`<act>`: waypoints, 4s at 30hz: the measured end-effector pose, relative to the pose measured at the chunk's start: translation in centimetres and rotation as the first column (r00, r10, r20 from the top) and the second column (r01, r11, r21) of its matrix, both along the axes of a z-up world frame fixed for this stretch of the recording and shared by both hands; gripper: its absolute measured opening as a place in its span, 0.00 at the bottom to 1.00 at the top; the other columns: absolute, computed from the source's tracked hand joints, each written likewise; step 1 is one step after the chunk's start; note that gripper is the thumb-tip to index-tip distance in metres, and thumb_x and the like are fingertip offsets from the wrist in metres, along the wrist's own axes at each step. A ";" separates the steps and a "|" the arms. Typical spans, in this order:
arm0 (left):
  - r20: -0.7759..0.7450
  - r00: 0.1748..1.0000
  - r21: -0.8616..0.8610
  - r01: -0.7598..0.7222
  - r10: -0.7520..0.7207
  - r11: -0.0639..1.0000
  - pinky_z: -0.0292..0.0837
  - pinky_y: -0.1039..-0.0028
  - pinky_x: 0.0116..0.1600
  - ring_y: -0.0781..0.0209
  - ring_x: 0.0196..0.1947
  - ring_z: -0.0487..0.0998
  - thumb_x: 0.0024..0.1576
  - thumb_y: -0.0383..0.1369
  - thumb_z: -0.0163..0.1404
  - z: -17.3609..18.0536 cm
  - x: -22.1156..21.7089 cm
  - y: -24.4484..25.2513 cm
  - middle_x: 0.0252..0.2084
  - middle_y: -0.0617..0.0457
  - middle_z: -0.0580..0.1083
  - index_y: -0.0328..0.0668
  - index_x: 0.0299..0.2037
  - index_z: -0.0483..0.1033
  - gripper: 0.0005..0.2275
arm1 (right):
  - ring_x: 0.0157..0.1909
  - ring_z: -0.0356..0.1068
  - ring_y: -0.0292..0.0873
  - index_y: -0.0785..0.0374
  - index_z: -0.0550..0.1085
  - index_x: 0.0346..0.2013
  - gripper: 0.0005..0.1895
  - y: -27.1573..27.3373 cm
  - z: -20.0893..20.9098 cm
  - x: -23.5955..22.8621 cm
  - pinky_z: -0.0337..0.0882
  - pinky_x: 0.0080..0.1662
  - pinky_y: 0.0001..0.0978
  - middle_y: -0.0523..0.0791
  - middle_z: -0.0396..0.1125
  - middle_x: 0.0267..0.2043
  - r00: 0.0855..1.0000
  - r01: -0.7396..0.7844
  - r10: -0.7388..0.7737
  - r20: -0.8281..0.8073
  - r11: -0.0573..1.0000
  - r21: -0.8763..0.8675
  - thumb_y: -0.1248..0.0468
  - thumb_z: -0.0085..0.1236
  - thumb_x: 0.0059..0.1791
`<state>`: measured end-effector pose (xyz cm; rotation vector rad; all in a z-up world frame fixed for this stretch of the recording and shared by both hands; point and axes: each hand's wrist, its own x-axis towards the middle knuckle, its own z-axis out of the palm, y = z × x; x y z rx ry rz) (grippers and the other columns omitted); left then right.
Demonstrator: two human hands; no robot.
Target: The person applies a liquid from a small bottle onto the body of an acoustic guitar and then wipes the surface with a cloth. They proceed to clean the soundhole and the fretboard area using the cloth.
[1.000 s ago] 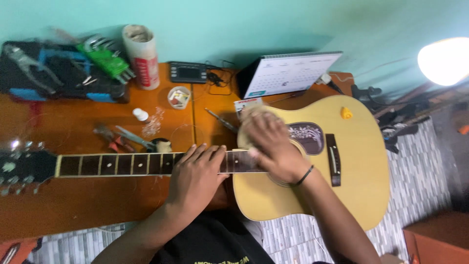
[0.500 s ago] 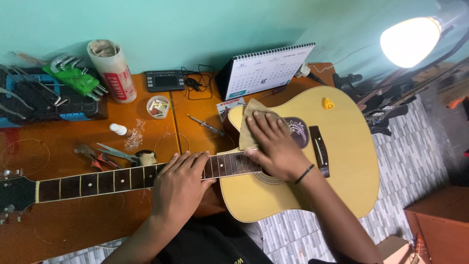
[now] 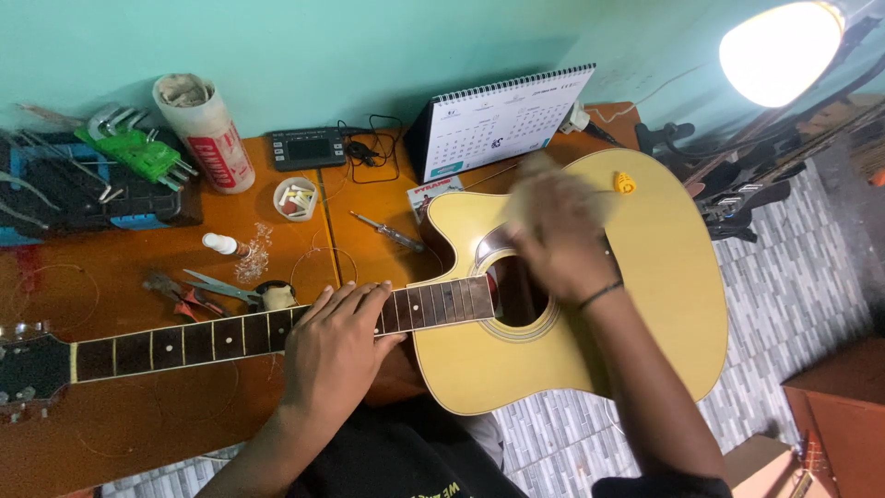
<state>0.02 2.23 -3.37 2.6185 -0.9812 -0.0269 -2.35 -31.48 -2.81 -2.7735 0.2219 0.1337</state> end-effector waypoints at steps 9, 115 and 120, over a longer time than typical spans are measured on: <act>-0.085 0.996 0.095 -0.009 0.017 0.995 0.65 0.59 0.68 0.51 0.60 0.76 0.47 0.51 0.63 -0.3 -0.2 -0.1 0.60 0.49 0.76 0.48 0.63 0.71 0.34 | 0.81 0.26 0.56 0.50 0.44 0.78 0.36 5.1 4.2 -0.7 0.24 0.73 0.56 0.50 0.34 0.81 0.949 -0.196 0.250 -0.193 0.946 0.258 0.43 0.29 0.56; -0.092 0.995 -0.148 -0.048 0.034 0.988 0.33 0.37 0.76 0.44 0.60 0.77 0.39 0.48 0.72 0.4 1.1 2.6 0.39 0.40 0.81 0.44 0.63 0.64 0.42 | 0.80 0.39 0.60 0.62 0.45 0.77 0.46 15.6 1.5 -5.6 0.39 0.72 0.65 0.56 0.42 0.80 0.848 -0.528 0.529 -0.025 0.841 -0.116 0.34 0.25 0.55; -0.079 0.996 -0.156 -0.062 0.050 0.986 0.36 0.39 0.76 0.48 0.54 0.79 0.39 0.48 0.71 0.9 1.2 2.6 0.41 0.43 0.80 0.43 0.58 0.68 0.38 | 0.82 0.35 0.51 0.61 0.43 0.79 0.44 13.0 1.4 -6.4 0.34 0.75 0.52 0.50 0.38 0.82 0.922 -0.386 0.378 -0.077 0.903 -0.190 0.38 0.32 0.55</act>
